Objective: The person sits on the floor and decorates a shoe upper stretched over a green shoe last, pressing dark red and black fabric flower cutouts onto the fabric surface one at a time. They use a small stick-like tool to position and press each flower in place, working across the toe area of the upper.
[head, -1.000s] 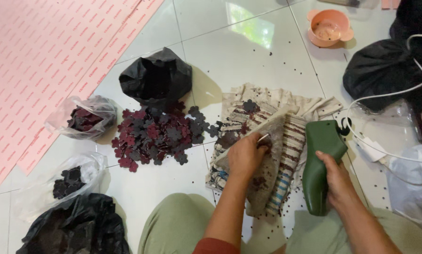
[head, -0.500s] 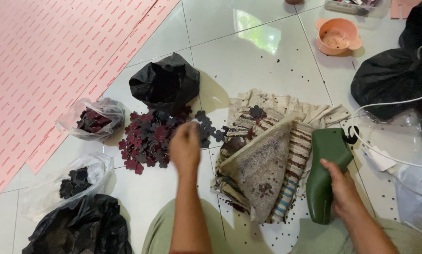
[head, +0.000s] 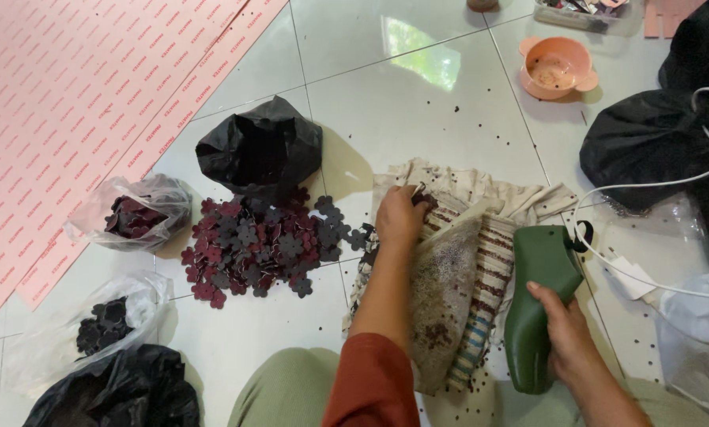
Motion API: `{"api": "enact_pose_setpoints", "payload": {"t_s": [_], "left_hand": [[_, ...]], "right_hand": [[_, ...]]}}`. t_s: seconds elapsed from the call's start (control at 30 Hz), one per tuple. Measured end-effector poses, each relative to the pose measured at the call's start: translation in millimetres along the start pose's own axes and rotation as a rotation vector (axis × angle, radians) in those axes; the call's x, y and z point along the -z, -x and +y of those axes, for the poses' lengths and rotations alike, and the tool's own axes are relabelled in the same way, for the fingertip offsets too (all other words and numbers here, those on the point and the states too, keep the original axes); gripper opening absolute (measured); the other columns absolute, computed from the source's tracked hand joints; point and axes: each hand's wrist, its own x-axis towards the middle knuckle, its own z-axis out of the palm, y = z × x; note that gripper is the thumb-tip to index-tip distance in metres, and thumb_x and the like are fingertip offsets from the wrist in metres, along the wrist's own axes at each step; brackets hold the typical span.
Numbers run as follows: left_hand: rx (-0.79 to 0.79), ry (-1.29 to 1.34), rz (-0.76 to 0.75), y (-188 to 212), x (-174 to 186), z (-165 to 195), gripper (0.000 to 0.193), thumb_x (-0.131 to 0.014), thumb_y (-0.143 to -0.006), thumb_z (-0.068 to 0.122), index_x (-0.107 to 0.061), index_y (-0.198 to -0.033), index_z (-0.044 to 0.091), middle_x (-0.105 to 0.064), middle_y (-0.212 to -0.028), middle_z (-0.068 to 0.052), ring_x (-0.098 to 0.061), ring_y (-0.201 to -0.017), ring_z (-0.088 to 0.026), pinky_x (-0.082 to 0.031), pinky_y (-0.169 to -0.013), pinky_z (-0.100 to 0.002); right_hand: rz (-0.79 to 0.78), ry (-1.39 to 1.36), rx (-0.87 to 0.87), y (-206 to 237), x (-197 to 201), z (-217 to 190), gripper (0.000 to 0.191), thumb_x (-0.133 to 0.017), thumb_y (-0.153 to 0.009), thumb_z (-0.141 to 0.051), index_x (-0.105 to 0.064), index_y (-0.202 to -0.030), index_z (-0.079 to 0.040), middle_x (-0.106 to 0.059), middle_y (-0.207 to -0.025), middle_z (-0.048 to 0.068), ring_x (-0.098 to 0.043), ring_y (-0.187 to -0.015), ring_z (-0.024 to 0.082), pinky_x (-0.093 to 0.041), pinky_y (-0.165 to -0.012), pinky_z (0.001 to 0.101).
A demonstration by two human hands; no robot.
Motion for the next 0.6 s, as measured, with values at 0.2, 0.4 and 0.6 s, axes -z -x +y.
{"api": "enact_pose_setpoints", "payload": {"t_s": [0.2,0.4,0.6], "left_hand": [[0.116,0.234,0.097,9.4,23.4,-11.6,0.043,-0.082,-0.08,0.028,-0.071,-0.118,0.011,-0.075,-0.101,-0.012,-0.074,-0.089,-0.028,-0.055,-0.08,-0.041],[0.043,0.045,-0.416,69.1,52.0,-19.7,0.039,-0.086,-0.075,0.036,-0.076,-0.097,0.005,-0.076,-0.087,-0.016,-0.076,-0.082,-0.029,-0.057,-0.077,-0.041],[0.025,-0.228,-0.293,103.1,48.9,-14.7,0.033,-0.085,-0.074,0.036,-0.074,-0.093,0.012,-0.075,-0.093,-0.013,-0.071,-0.09,-0.034,-0.054,-0.079,-0.047]], "right_hand": [[-0.023,0.018,-0.031,2.7,-1.6,-2.5,0.069,-0.069,-0.084,-0.038,-0.048,-0.143,-0.009,-0.064,-0.115,0.011,-0.065,-0.098,0.024,-0.054,-0.08,0.0416],[-0.029,-0.002,0.005,4.4,-1.6,-0.7,0.069,-0.07,-0.085,-0.039,-0.048,-0.142,-0.008,-0.063,-0.116,0.009,-0.063,-0.1,0.021,-0.053,-0.082,0.0396],[-0.031,0.008,0.02,-2.2,2.0,6.4,0.07,-0.07,-0.084,-0.039,-0.049,-0.143,-0.009,-0.063,-0.116,0.011,-0.063,-0.098,0.023,-0.053,-0.081,0.0413]]}}
